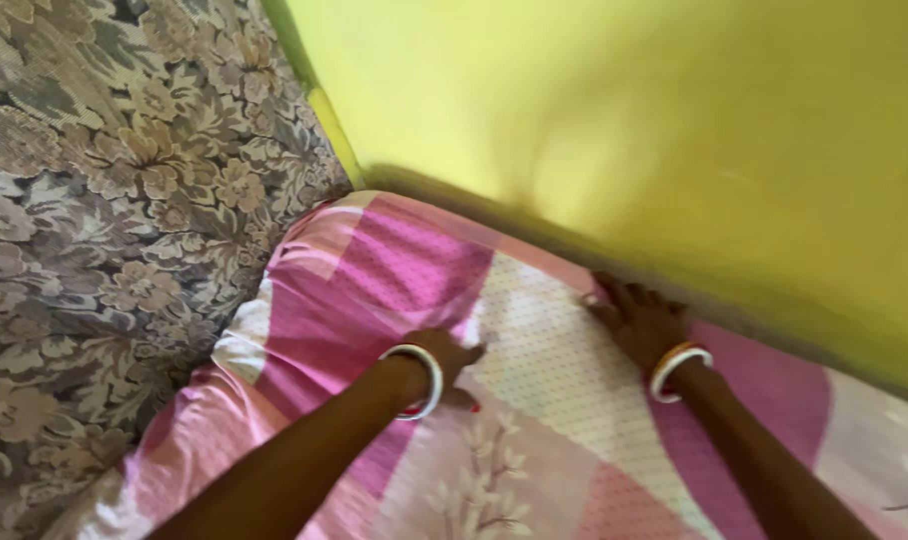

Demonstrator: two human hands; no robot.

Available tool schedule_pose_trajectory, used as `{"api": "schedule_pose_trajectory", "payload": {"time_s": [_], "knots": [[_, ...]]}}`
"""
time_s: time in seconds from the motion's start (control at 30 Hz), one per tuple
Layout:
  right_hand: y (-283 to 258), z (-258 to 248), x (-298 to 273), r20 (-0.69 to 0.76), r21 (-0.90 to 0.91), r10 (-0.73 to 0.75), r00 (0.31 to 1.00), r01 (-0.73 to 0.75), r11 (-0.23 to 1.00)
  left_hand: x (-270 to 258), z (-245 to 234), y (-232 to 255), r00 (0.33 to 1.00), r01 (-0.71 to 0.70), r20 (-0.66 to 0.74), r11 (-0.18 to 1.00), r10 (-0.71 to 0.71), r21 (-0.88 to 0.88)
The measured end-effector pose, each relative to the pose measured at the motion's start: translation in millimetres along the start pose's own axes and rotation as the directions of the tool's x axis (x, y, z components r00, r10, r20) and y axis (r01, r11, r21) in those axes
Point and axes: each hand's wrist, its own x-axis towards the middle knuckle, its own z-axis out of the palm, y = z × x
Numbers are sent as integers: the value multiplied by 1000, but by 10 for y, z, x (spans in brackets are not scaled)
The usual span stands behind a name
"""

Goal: The person spreads a pink and white patterned bedsheet over a floral-patterned mattress. They smooth out the fabric, tuck the edges under the mattress, and fold the excess material neatly along the sides.

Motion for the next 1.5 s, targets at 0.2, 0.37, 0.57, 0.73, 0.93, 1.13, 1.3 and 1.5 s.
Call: {"api": "schedule_pose_trajectory", "payload": {"time_s": [0.2, 0.37, 0.57, 0.73, 0.93, 1.13, 1.3, 1.5], "knots": [[-358, -242, 368, 92, -35, 350, 932, -348, 937, 110, -57, -431, 957, -26, -288, 980, -33, -199], [-1371, -412, 1162, -167, -25, 65, 984, -70, 997, 240, -18, -1544, 609, 371, -673, 900, -420, -227], [-2520, -267, 2171, -65, 138, -172, 983, 179, 974, 93, 51, -2036, 656, 382, -425, 760, -624, -525], [-2990, -650, 2171, 234, 109, 76, 969, -104, 989, -9, -100, -2111, 662, 324, -430, 751, -614, -575], [-2962, -1161, 2106, 440, 402, -54, 896, -143, 905, -335, -392, -2270, 687, 111, -481, 732, -545, -672], [-2800, -1768, 1611, 266, 353, -340, 902, 237, 905, -743, -697, -2497, 923, -274, -372, 517, -95, -811], [-2758, -2032, 1462, 20, 688, -597, 802, 423, 590, -893, -375, -2775, 981, -178, -191, 314, -11, -933], [-2742, -1575, 2050, 242, 690, -327, 914, 74, 720, -302, 23, -2995, 932, -279, -293, 93, -215, -956]]}}
